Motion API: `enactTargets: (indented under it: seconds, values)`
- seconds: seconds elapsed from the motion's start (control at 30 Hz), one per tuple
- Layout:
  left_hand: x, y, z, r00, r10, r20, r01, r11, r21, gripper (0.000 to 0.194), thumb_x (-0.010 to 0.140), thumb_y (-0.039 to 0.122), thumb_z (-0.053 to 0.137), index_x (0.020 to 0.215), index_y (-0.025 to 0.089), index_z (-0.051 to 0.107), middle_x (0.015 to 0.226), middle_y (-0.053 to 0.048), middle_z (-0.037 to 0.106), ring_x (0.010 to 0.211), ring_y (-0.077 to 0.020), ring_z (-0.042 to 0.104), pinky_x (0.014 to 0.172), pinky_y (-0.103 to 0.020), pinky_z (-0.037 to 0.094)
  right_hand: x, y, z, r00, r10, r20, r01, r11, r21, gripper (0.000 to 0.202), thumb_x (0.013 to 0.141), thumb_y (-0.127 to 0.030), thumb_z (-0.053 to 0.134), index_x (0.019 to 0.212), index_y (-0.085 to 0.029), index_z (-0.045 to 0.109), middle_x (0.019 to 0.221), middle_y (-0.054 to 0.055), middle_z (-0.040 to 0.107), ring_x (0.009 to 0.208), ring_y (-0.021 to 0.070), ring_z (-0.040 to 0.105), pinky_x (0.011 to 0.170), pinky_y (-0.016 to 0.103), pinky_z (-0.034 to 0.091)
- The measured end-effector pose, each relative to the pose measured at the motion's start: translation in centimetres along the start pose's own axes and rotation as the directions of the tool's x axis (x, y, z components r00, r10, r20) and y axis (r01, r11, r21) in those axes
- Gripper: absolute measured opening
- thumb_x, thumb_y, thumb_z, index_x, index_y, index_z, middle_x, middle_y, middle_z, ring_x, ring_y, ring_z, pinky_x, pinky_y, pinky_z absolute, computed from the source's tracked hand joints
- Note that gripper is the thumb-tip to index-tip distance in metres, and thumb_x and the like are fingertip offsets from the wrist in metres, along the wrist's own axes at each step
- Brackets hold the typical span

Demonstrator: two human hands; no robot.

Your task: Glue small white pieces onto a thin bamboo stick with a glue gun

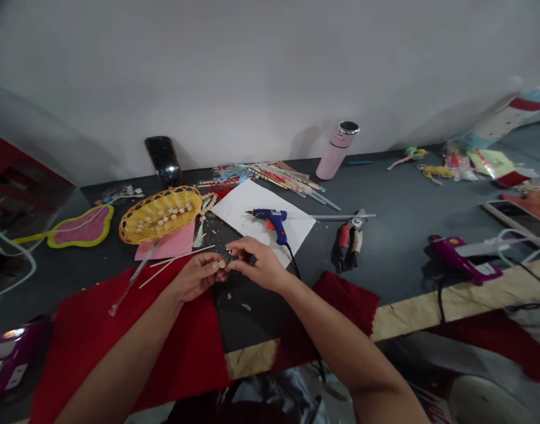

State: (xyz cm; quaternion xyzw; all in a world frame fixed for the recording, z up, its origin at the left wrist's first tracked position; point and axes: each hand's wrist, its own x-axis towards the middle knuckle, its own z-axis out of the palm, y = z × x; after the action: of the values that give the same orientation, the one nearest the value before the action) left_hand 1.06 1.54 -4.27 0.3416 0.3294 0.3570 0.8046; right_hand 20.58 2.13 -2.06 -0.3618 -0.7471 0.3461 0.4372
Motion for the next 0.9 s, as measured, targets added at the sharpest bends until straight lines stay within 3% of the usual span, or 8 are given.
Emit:
enactTargets:
  seconds: [0.13,0.43,0.57,0.73,0.9]
  values:
    - [0.0,0.0,-0.1,1.0,-0.016,-0.004,0.016,1.0,0.015,0.021,0.067,0.027,0.073,0.079,0.011,0.065,0.074,-0.004,0.063,0.061,-0.0091,0.055,0.062,-0.023,0.041,-0.1,0.3,0.4,0.985,-0.093,0.147,0.084,0.994,0.068,0.022,0.086,-0.025,0.055,0.106,-0.022,0.061,0.092,0.006,0.06,0.082,0.0135,0.057,0.072,0.027,0.049]
    - [-0.2,0.0,0.0,0.998,-0.042,0.044,0.04,0.999,0.029,0.021,0.068,0.027,0.072,0.078,0.011,0.065,0.073,-0.004,0.064,0.061,-0.009,0.056,0.064,-0.024,0.042,-0.5,1.0,0.9,0.983,-0.065,0.172,0.037,0.987,0.159,0.016,0.087,-0.027,0.054,0.096,-0.02,0.064,0.081,0.004,0.063,0.075,0.0125,0.059,0.07,0.026,0.048]
    - [-0.2,-0.2,0.0,0.996,-0.055,0.064,0.053,0.998,0.024,0.018,0.07,0.025,0.07,0.078,0.011,0.064,0.075,-0.006,0.065,0.061,-0.0095,0.057,0.064,-0.024,0.042,-0.6,0.6,0.6,0.982,0.014,0.187,-0.033,0.995,0.098,0.018,0.09,-0.03,0.047,0.09,-0.018,0.059,0.078,0.002,0.06,0.07,0.0111,0.056,0.065,0.024,0.046]
    - [-0.3,-0.1,0.0,0.997,-0.032,0.071,0.031,0.999,0.021,0.017,0.07,0.024,0.07,0.078,0.01,0.063,0.077,-0.006,0.065,0.061,-0.0091,0.057,0.064,-0.024,0.043,-0.7,0.4,0.3,0.987,0.123,0.104,-0.134,0.985,0.106,0.027,0.095,-0.034,0.034,0.082,-0.018,0.051,0.07,0.0,0.055,0.061,0.0099,0.049,0.059,0.023,0.041]
    - [-0.3,0.2,0.1,0.997,-0.016,0.078,0.014,0.999,0.029,0.018,0.07,0.025,0.07,0.078,0.009,0.064,0.079,-0.006,0.064,0.061,-0.0084,0.056,0.064,-0.023,0.044,-0.1,0.7,-0.4,0.963,0.213,-0.163,-0.178,0.963,0.203,0.032,0.095,-0.038,0.031,0.073,-0.019,0.045,0.064,-0.001,0.052,0.056,0.0101,0.047,0.058,0.025,0.041]
